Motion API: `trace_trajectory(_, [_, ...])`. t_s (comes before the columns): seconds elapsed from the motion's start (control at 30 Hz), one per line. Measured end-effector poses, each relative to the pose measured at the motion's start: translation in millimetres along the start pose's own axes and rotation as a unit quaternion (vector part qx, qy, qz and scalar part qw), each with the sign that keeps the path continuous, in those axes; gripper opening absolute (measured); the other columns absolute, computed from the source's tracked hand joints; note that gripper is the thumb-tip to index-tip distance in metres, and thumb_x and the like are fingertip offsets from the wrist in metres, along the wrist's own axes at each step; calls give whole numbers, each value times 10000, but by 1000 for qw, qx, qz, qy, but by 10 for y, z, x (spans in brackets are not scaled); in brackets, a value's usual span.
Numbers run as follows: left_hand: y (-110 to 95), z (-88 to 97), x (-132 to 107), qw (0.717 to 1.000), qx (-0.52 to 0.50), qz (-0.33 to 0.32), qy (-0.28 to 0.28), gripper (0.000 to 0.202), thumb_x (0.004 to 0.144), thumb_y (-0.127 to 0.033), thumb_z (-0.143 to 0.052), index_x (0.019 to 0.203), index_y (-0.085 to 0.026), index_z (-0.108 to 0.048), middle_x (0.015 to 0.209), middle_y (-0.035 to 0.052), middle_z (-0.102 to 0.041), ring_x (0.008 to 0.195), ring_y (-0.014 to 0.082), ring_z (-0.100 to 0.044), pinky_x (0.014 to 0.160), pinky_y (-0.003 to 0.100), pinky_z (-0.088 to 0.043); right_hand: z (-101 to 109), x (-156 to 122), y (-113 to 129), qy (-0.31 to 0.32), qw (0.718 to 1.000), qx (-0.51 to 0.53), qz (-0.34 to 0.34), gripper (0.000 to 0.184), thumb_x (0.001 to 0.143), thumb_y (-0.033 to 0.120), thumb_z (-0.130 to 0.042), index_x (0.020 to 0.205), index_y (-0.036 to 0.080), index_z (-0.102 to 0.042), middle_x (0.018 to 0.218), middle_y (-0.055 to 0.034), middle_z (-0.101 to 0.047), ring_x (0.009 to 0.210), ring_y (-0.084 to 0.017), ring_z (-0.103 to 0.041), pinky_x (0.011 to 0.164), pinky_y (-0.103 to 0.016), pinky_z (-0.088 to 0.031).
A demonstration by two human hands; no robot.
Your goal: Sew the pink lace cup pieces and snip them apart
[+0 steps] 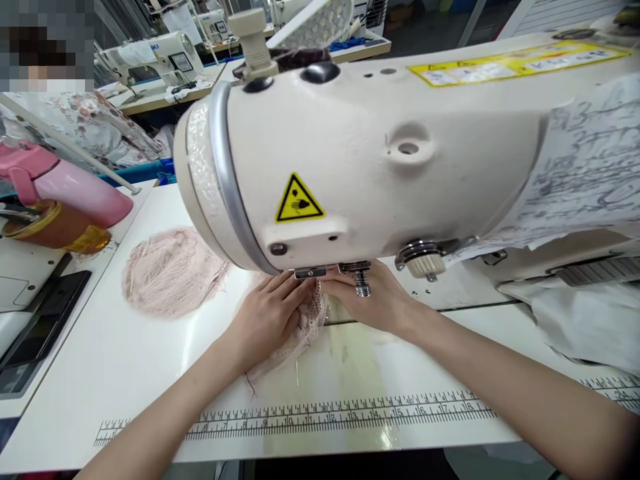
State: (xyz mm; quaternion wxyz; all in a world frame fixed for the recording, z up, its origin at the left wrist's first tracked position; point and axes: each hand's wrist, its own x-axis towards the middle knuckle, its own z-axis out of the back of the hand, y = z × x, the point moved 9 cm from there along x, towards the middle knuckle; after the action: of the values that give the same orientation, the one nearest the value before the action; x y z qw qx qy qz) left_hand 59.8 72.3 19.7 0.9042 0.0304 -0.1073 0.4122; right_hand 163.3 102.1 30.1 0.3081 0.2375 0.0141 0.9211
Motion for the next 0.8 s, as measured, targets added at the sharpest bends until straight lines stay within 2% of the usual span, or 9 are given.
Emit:
trace_trajectory(0.1, [27, -23, -5, 1000, -8, -1, 5, 476, 900, -145, -421, 1373, -137, -477, 1291, 133, -608, 1153, 280, -599, 852, 442, -556, -4, 3, 20, 8, 1000, -17, 13, 299, 928, 139, -420, 834, 233, -688, 793, 22, -708, 748, -150, -579, 623, -300, -414])
trace_trajectory(0.17, [42, -28, -7, 1000, -12, 1, 6, 483, 899, -146, -421, 1380, -150, -470, 1279, 127, -616, 1124, 276, -616, 825, 435, -560, -6, 1, 26, 13, 999, -25, 17, 295, 913, 125, -428, 823, 239, -685, 787, 26, -703, 734, -153, -571, 601, -301, -399])
trace_trajectory(0.4, [32, -18, -2, 1000, -1, -5, 2, 476, 903, -160, -432, 1377, -152, -469, 1269, 120, -624, 1093, 266, -631, 812, 415, -560, -18, 2, -24, 23, 999, 18, -31, 324, 929, 110, -398, 805, 232, -671, 800, 19, -695, 836, -173, -587, 764, -324, -453])
trace_trajectory(0.6, [25, 15, 3, 1000, 9, -9, -7, 470, 907, -157, -415, 1372, -140, -479, 1276, 131, -617, 1106, 273, -621, 827, 430, -560, -25, 22, -17, 6, 999, 41, -8, 321, 942, 116, -393, 769, 205, -648, 744, 10, -673, 800, -151, -576, 790, -309, -453])
trace_trajectory(0.7, [12, 35, 1, 1000, 17, -15, -14, 463, 903, -147, -404, 1355, -124, -501, 1292, 138, -605, 1102, 277, -619, 842, 435, -559, -7, 6, 4, -17, 999, 26, 12, 321, 948, 99, -387, 791, 190, -653, 721, 14, -668, 751, -134, -567, 805, -304, -448])
trace_trajectory(0.8, [-25, 43, 12, 999, 34, -22, -14, 457, 901, -139, -408, 1346, -104, -507, 1303, 133, -599, 1140, 274, -597, 892, 436, -543, 86, -35, 86, -79, 995, -20, 52, 308, 923, 79, -420, 786, 193, -671, 749, -2, -690, 815, -159, -590, 836, -320, -439])
